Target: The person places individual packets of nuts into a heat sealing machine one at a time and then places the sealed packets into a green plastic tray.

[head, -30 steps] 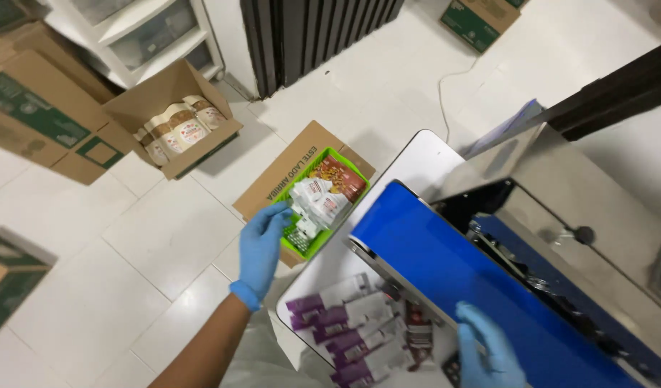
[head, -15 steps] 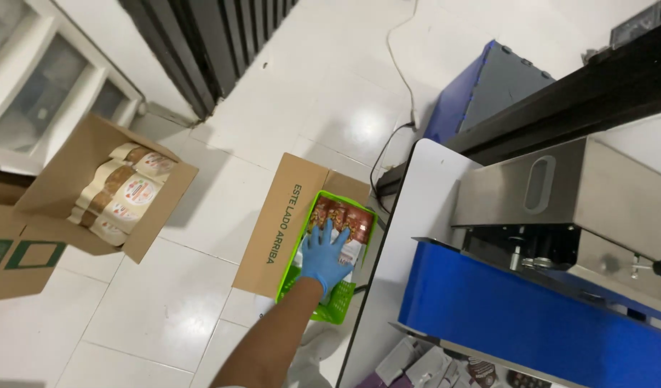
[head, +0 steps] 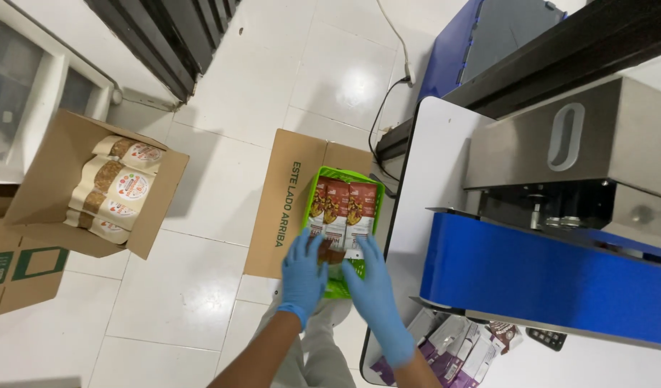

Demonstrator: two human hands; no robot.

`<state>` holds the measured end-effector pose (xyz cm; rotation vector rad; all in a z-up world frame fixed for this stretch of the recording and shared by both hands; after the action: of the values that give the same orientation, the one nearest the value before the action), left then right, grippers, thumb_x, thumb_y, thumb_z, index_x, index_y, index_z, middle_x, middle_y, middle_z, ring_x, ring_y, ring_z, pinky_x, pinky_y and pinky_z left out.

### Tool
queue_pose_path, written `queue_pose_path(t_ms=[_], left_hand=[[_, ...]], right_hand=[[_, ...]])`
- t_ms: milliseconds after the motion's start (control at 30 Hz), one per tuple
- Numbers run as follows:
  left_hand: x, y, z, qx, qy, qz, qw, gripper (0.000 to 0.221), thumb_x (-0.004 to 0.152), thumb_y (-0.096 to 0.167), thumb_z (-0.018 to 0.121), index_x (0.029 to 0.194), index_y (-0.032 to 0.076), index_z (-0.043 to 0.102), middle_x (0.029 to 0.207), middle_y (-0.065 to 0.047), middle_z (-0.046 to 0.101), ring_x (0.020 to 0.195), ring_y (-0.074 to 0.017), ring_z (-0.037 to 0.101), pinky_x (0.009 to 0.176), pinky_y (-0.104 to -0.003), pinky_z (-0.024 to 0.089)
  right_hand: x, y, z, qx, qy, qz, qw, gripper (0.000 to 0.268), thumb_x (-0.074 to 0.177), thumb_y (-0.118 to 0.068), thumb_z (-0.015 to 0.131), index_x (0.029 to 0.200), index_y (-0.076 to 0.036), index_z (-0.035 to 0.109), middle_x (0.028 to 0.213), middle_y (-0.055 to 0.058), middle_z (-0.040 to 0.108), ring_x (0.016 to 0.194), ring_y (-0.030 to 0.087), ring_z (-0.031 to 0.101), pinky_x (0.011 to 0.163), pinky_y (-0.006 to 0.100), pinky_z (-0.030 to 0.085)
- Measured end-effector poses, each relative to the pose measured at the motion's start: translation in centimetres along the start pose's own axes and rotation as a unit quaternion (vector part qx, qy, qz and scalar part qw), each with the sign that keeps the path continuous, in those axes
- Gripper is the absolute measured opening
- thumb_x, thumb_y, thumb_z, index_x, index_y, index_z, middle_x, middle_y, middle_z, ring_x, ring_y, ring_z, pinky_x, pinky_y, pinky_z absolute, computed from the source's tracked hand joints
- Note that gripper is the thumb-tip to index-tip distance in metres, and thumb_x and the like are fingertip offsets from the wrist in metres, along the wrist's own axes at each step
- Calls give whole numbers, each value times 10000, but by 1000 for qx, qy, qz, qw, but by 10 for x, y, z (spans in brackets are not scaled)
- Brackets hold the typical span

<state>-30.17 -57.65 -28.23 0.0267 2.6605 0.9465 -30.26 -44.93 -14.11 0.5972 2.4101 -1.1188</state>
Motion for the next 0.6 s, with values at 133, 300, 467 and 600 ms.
queue_pose_path(t_ms=[133,300,467,600], left_hand=[[0,-55,2,-2,-42,-121,992,833,910,300,696,1622,283,263,1640,-133,277,1455,-397,399,1114,-537,487],[-14,-126,74,-187,-176,-252,933,949,895,451,715,1670,294,191,1666,-50,340,1512,-256,378,1218,-434,398],[-9,-92,40,-233,-165,-278,917,713,871,188,566,1559,201,379,1436,-145,560,1300,-360,542,1072,-491,470],[11,-79,27,-200,-179,-304,914,751,834,64,478,1568,189,376,1420,-188,585,1258,-439,596,1060,-557,495]], right_hand=[[47,29,25,-9,17,37,999,733,1000,-156,623,1627,-33,264,1693,273,85,1549,482,177,1210,594,337],[82,166,107,-172,-96,-50,979,441,948,-169,590,1345,19,625,1365,237,623,1116,455,682,803,517,636],[42,142,109,-152,-85,-74,982,307,893,-236,642,1136,-74,736,1190,139,682,1015,386,691,851,493,587],[10,100,95,-109,-137,-22,984,579,941,-350,647,1461,-114,553,1591,179,413,1448,373,425,1163,492,386]])
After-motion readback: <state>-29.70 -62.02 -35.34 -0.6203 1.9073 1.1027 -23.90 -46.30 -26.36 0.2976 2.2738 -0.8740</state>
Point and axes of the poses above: each hand's wrist, its own x-axis towards the middle knuckle, its own z-axis out of the palm, y = z × x, the point moved 6 cm from there along x, towards the middle knuckle
